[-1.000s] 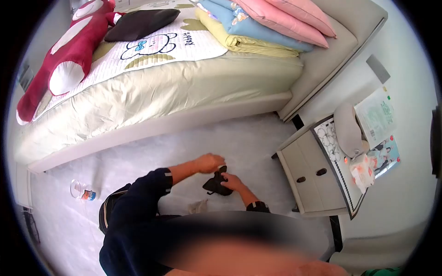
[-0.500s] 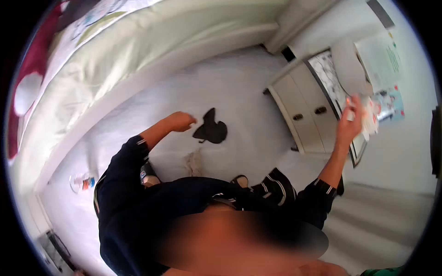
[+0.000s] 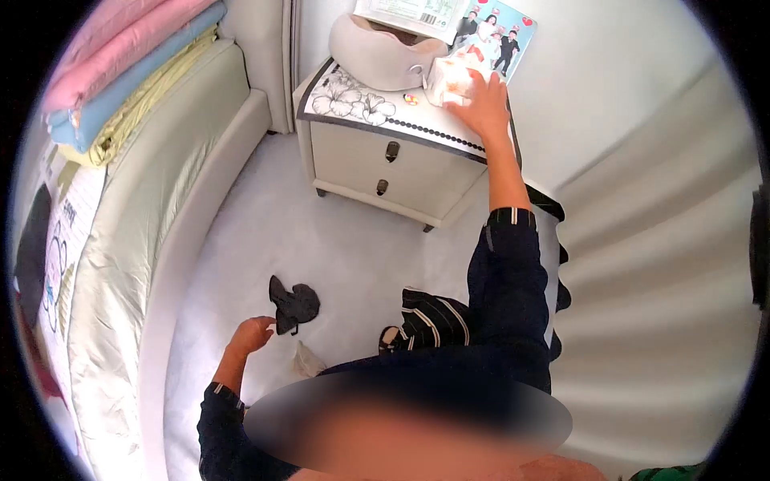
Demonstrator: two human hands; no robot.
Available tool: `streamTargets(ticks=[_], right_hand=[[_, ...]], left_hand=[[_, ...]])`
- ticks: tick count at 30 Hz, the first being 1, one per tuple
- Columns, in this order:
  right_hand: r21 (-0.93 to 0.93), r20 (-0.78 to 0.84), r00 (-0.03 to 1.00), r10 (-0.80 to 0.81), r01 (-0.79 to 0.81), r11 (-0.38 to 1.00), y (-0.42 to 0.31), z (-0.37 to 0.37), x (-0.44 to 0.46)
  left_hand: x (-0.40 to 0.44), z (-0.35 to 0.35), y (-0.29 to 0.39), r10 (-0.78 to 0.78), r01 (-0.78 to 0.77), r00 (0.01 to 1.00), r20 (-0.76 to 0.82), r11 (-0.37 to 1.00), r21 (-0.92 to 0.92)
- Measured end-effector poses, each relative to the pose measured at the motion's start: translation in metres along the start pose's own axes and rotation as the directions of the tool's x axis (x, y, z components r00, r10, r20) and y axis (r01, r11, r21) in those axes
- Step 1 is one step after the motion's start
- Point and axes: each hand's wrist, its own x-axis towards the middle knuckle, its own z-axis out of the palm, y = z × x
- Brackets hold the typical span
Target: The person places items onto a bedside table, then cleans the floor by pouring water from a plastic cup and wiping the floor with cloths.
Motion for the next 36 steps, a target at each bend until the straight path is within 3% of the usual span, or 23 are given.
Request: streamTargets(ticks=[2,6,10,13,18,23,26,31,36], right_hand=[[-0.033,-0.028,1.0,-0.009,0.008,0.999,0.009,0.004,0.004],[0.205,-0.3,0.954,-0.011,0.075,0.976,0.058,0.011,0.009],[0.585,-0.306,0.876,0.372,-0.135,0.8,0.072,-0.045,0.0],[0.461,-0.438,0.843,0.312,-0.087,0.883,0.096,-0.061,0.001],[0.431,-0.406,0.867,0.29,-0.098,0.897,0.102,-0.058,-0.002],[0.384,-0.366,0.907,0.209,-0.057,0.921,0.084,-0.031,-0.008],[0.221,-0.433,0.902,0.007,0.098,0.97,0.077,-0.012,-0.008],[0.276,-0.266,0.958,-0.102,0.178,0.945,0.073,-0.029,-0.009],[0.28,-0.202,0.949,-0.241,0.292,0.915,0.074,-0.052,-0.021]], left_hand=[[0.003,-0.009,0.007,-0.05,0.049,0.996,0.069,0.999,0.014],[-0.001,-0.01,0.01,-0.063,0.055,0.992,0.111,0.996,0.068],[-0.001,-0.007,0.007,-0.087,0.082,0.982,0.169,0.996,0.042],[0.006,-0.01,0.009,-0.076,0.074,0.98,0.183,0.997,0.019],[0.037,-0.031,0.016,-0.026,0.026,0.991,0.135,1.0,0.003],[0.069,-0.094,0.045,0.104,-0.102,0.989,-0.105,0.994,0.03],[0.084,-0.131,0.071,0.12,-0.106,0.971,-0.208,0.991,0.078],[0.103,-0.158,0.101,0.265,-0.236,0.948,-0.176,0.957,0.171],[0.096,-0.155,0.11,0.24,-0.215,0.96,-0.143,0.961,0.173]])
